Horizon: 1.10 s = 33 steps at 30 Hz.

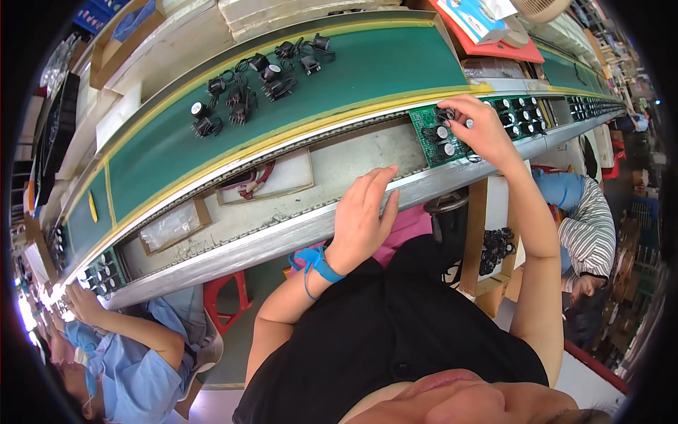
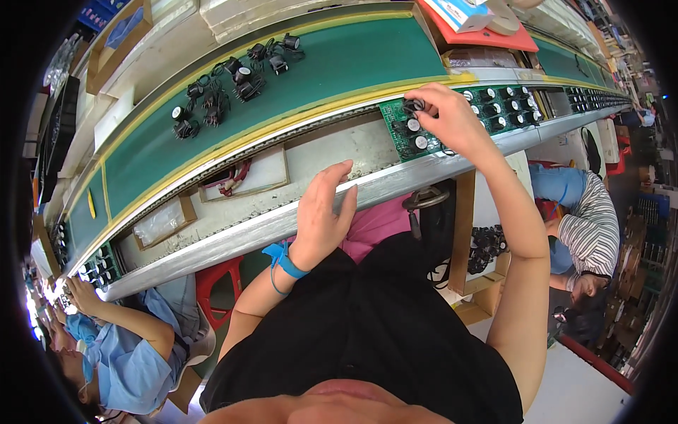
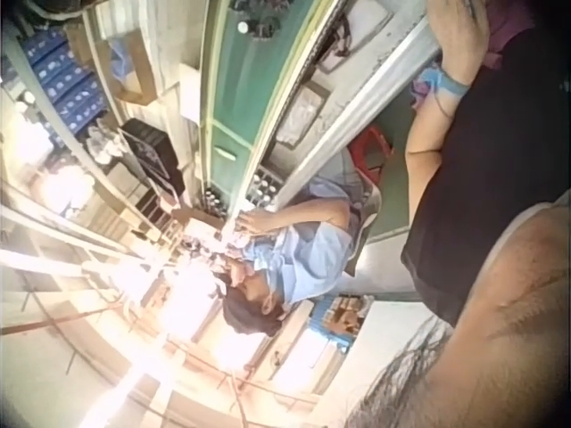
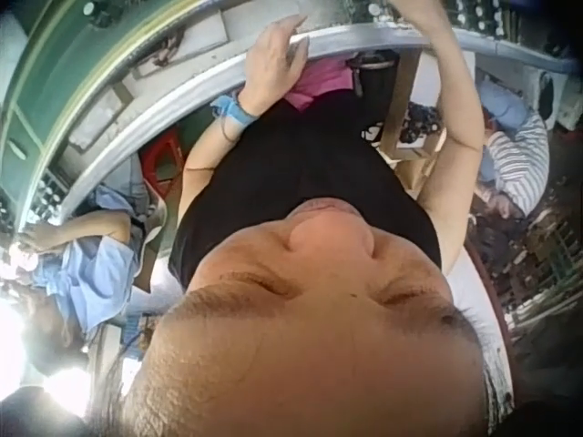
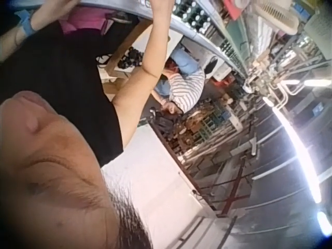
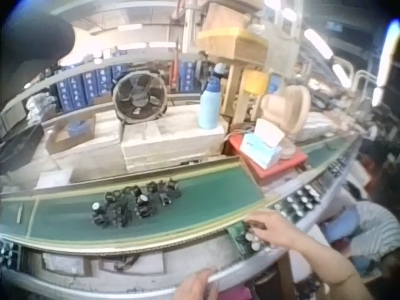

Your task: The person assembles electronic components by hand, inserting them into a PCB on a factory assembly line.

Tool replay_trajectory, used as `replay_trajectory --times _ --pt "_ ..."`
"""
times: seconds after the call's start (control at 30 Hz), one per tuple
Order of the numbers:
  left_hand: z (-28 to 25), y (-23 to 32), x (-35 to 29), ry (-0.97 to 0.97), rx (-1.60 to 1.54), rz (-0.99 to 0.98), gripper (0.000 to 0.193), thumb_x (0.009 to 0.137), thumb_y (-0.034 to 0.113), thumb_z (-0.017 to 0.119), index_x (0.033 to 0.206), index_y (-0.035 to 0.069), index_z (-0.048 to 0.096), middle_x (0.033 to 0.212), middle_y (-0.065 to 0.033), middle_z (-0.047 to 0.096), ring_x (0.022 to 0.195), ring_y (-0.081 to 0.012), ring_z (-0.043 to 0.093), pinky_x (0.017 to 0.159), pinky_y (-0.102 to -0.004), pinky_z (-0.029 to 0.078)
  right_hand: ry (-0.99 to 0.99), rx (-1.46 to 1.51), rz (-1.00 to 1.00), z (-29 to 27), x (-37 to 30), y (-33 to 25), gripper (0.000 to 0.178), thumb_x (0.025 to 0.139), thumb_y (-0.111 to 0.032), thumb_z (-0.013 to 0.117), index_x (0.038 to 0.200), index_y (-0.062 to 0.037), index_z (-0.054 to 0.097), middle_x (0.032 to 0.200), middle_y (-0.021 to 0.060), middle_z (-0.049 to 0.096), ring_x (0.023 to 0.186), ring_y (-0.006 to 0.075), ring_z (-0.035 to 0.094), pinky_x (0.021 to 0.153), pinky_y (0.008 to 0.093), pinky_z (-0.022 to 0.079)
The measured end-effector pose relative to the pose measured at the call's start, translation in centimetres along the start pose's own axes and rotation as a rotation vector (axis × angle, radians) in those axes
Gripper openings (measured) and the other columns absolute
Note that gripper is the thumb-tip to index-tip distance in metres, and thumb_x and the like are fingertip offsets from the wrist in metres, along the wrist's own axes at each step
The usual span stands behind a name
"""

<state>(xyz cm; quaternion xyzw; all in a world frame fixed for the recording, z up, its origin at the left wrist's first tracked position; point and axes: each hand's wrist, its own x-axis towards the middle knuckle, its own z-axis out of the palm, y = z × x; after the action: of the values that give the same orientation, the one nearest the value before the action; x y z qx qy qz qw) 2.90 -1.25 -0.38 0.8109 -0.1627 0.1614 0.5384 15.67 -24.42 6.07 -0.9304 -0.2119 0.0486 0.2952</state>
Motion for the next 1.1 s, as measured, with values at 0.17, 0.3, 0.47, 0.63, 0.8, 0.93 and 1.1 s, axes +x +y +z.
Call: replay_trajectory --times 0.17,0.3,0.47,0.63,0.8,0.93,1.1 --pt "-0.4 -0.6 -0.2 0.009 0.01 0.013 0.036 0.08 -0.001 0.064 0.115 0.004 0.056 0.103 -0.0156 0.062 0.092 -0.0335 0.061 0.078 -0.0389 0.05 -0.162 -0.083 0.104 0.8 2.1 1.5 0.034 0.079 0.002 0.063 0.112 -0.0017 0.064 0.1 0.0106 0.062 0.071 0.0135 0.059 0.067 0.0272 0.049" --pt "-0.4 -0.9 0.0 0.006 0.009 0.026 0.032 0.082 0.003 0.062 0.114 0.003 0.056 0.102 -0.0146 0.06 0.089 -0.0316 0.059 0.076 -0.0387 0.05 -0.183 -0.083 0.162 1.2 2.5 1.5 0.033 0.081 -0.001 0.063 0.113 -0.0003 0.064 0.097 0.0108 0.062 0.068 0.014 0.06 0.065 0.028 0.049" --pt "-0.5 -0.7 -0.1 -0.013 -0.005 0.008 0.03 0.08 -0.001 0.064 0.109 0.003 0.059 0.102 -0.0145 0.062 0.09 -0.0324 0.06 0.077 -0.0394 0.05 -0.209 -0.147 0.125 1.3 3.0 0.9 0.032 0.081 0.0 0.062 0.113 0.0001 0.064 0.093 0.0109 0.061 0.067 0.015 0.061 0.063 0.0285 0.049" --pt "-0.4 -0.8 -0.1 -0.002 -0.01 0.037 0.028 0.08 -0.002 0.063 0.107 0.003 0.06 0.101 -0.0139 0.061 0.09 -0.0321 0.06 0.076 -0.0394 0.05 -0.232 -0.154 0.095 0.9 3.0 0.6 0.034 0.08 0.001 0.062 0.114 -0.0001 0.064 0.093 0.0104 0.061 0.068 0.015 0.059 0.064 0.0291 0.048" --pt "-0.3 -0.8 -0.2 -0.002 -0.002 0.042 0.027 0.08 -0.002 0.063 0.106 0.003 0.06 0.1 -0.0135 0.061 0.089 -0.0319 0.06 0.075 -0.0392 0.05 -0.241 -0.191 0.097 0.8 3.4 0.1 0.034 0.079 0.0 0.062 0.112 -0.0001 0.065 0.09 0.0106 0.062 0.068 0.0165 0.058 0.065 0.0302 0.048" --pt "-0.3 -0.8 -0.2 0.002 -0.001 0.051 0.027 0.079 -0.003 0.063 0.105 0.002 0.06 0.1 -0.0131 0.061 0.088 -0.0314 0.059 0.074 -0.0391 0.05 -0.254 -0.231 0.125 0.8 3.4 -0.2 0.033 0.078 -0.002 0.062 0.111 -0.0003 0.066 0.088 0.0118 0.062 0.068 0.0184 0.058 0.065 0.0316 0.048" --pt "-0.2 -0.9 -0.2 -0.017 0.033 0.065 0.022 0.08 0.001 0.063 0.102 0.002 0.06 0.098 -0.0113 0.06 0.087 -0.029 0.059 0.075 -0.0372 0.051 -0.29 -0.241 0.095 0.5 4.0 -0.1 0.032 0.079 -0.004 0.063 0.11 -0.0011 0.066 0.086 0.0119 0.062 0.07 0.0201 0.058 0.066 0.0323 0.048"
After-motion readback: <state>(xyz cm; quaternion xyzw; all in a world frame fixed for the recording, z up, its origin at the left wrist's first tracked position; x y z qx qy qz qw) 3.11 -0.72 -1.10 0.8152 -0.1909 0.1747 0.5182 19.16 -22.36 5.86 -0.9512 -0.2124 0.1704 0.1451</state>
